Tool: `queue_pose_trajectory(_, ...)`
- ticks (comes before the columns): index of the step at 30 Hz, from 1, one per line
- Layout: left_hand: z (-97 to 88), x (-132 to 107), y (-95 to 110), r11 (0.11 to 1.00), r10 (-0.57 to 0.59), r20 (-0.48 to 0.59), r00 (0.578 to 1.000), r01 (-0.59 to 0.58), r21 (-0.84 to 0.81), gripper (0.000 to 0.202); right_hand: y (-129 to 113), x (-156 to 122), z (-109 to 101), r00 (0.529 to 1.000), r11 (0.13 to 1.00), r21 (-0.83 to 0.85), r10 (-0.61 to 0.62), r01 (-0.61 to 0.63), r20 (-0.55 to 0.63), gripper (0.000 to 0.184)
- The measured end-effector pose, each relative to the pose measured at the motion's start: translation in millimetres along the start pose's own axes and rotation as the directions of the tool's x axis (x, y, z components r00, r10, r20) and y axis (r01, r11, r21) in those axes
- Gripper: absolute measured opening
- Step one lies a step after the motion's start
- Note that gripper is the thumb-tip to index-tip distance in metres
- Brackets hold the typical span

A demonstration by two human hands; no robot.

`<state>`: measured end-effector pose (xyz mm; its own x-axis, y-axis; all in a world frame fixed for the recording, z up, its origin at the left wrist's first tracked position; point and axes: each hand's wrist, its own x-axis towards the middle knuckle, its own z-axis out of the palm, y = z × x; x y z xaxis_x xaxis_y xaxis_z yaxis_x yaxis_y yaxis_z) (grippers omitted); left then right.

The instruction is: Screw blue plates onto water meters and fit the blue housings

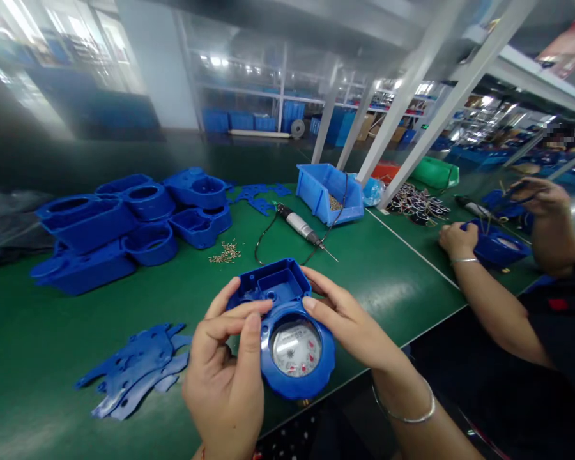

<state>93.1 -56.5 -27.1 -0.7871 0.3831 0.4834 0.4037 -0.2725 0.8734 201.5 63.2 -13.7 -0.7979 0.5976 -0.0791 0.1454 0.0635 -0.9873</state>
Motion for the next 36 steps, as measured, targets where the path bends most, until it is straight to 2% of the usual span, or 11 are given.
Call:
queue_pose_trajectory(4, 2.1, -1.4, -9.2, 1.000, 0.019, 0.012, 1.000, -0.019, -0.010, 0.011, 5.8, 2.1, -6.6, 1.000, 0.997, -0.083, 0.004, -0.003, 0.021, 0.058)
queue_pose_trajectory(7, 2.1, 2.4, -12.7, 0.998, 0.009, -0.053, 0.999, -0.011, -0.054, 0.011, 10.6, -4.0, -3.8, 0.995, 0.956, -0.281, -0.094, 0.082, -0.029, 0.046)
queue_pose_trajectory(9, 2.9, 4.0, -14.5, 0.993, -0.008, -0.068, 0.998, 0.000, -0.118, 0.012, 17.6, -10.0, 2.9, 0.991, 0.946, -0.314, -0.106, 0.076, -0.078, 0.040)
queue_pose_trajectory(12, 3.1, -1.0, -20.0, 0.980, -0.024, -0.077, 0.997, 0.009, -0.198, 0.007, 34.1, -16.2, 14.0, 0.982, 0.989, -0.146, -0.047, 0.021, -0.181, 0.042)
queue_pose_trajectory(14, 1.0, -11.0, -26.2, 0.978, -0.062, -0.051, 0.997, 0.051, -0.200, 0.028, 44.0, -16.2, 18.3, 0.973, 1.000, -0.019, -0.006, 0.002, -0.232, 0.046)
queue_pose_trajectory(17, -4.9, -31.1, -35.5, 0.963, -0.206, 0.021, 0.978, 0.207, -0.172, 0.052, 48.8, -10.6, 18.9, 0.964, 0.981, 0.191, 0.095, -0.047, -0.248, 0.058)
queue_pose_trajectory(20, -8.2, -44.7, -38.0, 0.909, -0.376, 0.073, 0.924, 0.383, -0.165, 0.067, 42.2, -3.1, 18.2, 0.955, 0.942, 0.317, 0.190, -0.113, -0.226, 0.073)
queue_pose_trajectory(24, -6.0, -37.8, -31.8, 0.860, -0.470, 0.142, 0.871, 0.488, -0.147, 0.075, 31.7, 2.1, 22.2, 0.975, 0.903, 0.404, 0.202, -0.149, -0.093, 0.082)
queue_pose_trajectory(29, -6.9, -16.7, -31.5, 0.821, -0.505, 0.319, 0.802, 0.561, -0.108, 0.071, 31.5, 2.4, 26.1, 0.989, 0.898, 0.432, 0.124, -0.078, -0.079, 0.069)
queue_pose_trajectory(33, -8.4, -17.1, -33.6, 0.803, -0.542, 0.315, 0.779, 0.590, -0.080, 0.072, 33.6, -0.7, 28.4, 0.974, 0.855, 0.510, 0.185, -0.095, -0.129, 0.072)
queue_pose_trajectory(36, -7.1, -18.6, -29.9, 0.779, -0.578, 0.299, 0.759, 0.623, -0.076, 0.072, 31.1, -3.7, 30.2, 0.967, 0.850, 0.521, 0.189, -0.074, -0.171, 0.063)
